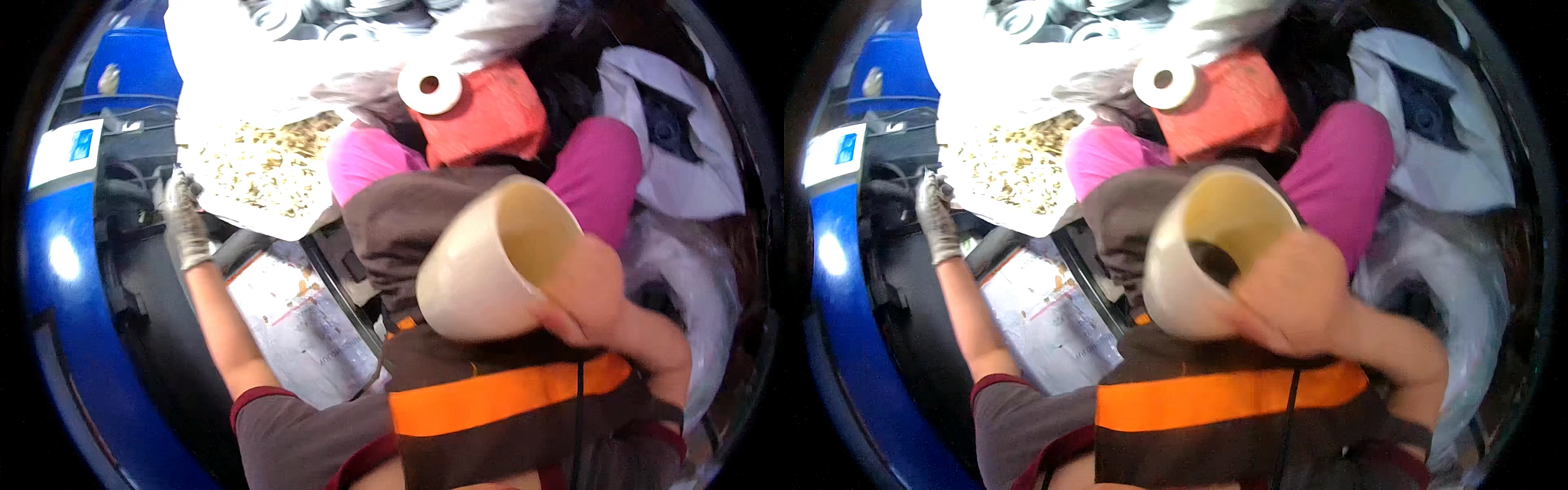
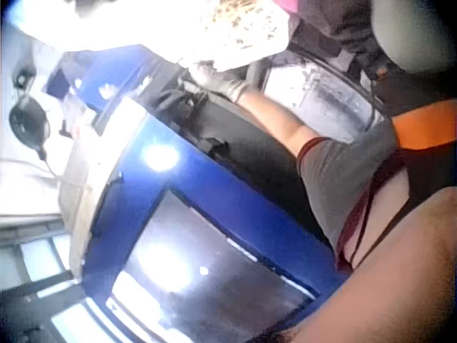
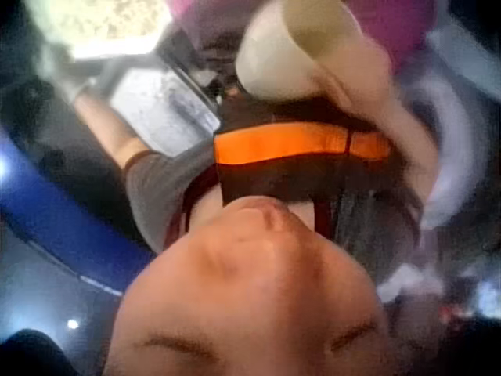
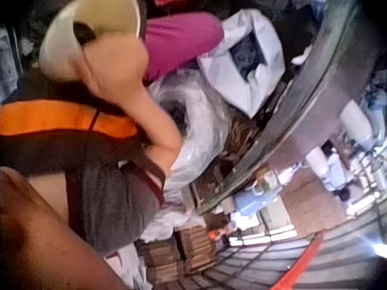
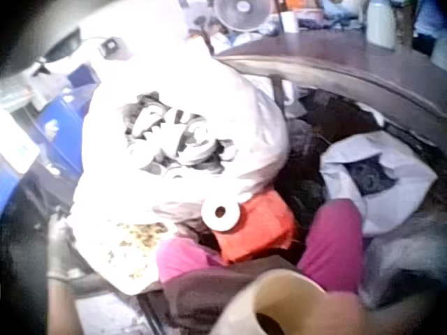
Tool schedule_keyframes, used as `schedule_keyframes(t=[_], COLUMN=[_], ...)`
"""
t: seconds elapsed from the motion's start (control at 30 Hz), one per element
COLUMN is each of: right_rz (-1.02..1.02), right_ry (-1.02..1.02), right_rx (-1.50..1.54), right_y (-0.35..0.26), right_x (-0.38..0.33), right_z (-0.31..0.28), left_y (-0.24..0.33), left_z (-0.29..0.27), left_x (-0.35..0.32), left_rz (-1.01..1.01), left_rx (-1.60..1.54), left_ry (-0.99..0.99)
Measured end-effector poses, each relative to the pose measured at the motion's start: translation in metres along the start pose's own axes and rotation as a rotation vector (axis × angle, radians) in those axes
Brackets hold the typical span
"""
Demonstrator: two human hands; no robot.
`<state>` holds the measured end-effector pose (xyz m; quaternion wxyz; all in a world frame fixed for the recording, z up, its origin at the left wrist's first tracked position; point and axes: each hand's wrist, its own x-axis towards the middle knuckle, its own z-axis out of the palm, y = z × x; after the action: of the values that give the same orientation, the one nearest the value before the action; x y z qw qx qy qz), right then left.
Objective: The person sits on the floor and repeatedly assembles plastic pitchers by picking up a beige body and a grey lid, aligning them, and pressing them together. The person then places the assembled pitcher aside and repeats the process with new components from nearby piles.
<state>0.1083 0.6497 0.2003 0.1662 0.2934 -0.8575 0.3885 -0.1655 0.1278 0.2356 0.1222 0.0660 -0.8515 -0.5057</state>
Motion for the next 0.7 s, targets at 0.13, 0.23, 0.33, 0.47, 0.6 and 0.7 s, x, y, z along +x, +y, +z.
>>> schedule_keyframes(t=[0.13, 0.23, 0.33, 0.47, 0.6, 0.7], right_rz=[0.156, 0.199, 0.24, 0.267, 0.236, 0.219], right_ry=[0.114, 0.077, 0.152, 0.023, 0.056, 0.092], right_rx=[-0.008, -0.015, 0.089, 0.114, 0.038, -0.046], right_y=[0.013, 0.017, 0.019, 0.023, 0.012, 0.019], right_x=[0.03, 0.04, 0.038, 0.013, 0.013, 0.022], right_z=[0.037, 0.046, 0.043, 0.034, 0.026, 0.032], left_y=[0.081, 0.101, 0.103, 0.089, 0.085, 0.031], left_z=[0.099, 0.188, 0.249, 0.261, 0.201, 0.138], left_x=[-0.042, -0.099, -0.16, -0.176, -0.097, -0.052], left_rz=[0.696, 0.776, 0.655, 0.804, 0.445, 0.541], left_rx=[1.487, 0.712, 0.432, 0.362, 0.726, 1.32], left_ry=[-0.019, -0.282, -0.551, -0.606, -0.374, -0.265])
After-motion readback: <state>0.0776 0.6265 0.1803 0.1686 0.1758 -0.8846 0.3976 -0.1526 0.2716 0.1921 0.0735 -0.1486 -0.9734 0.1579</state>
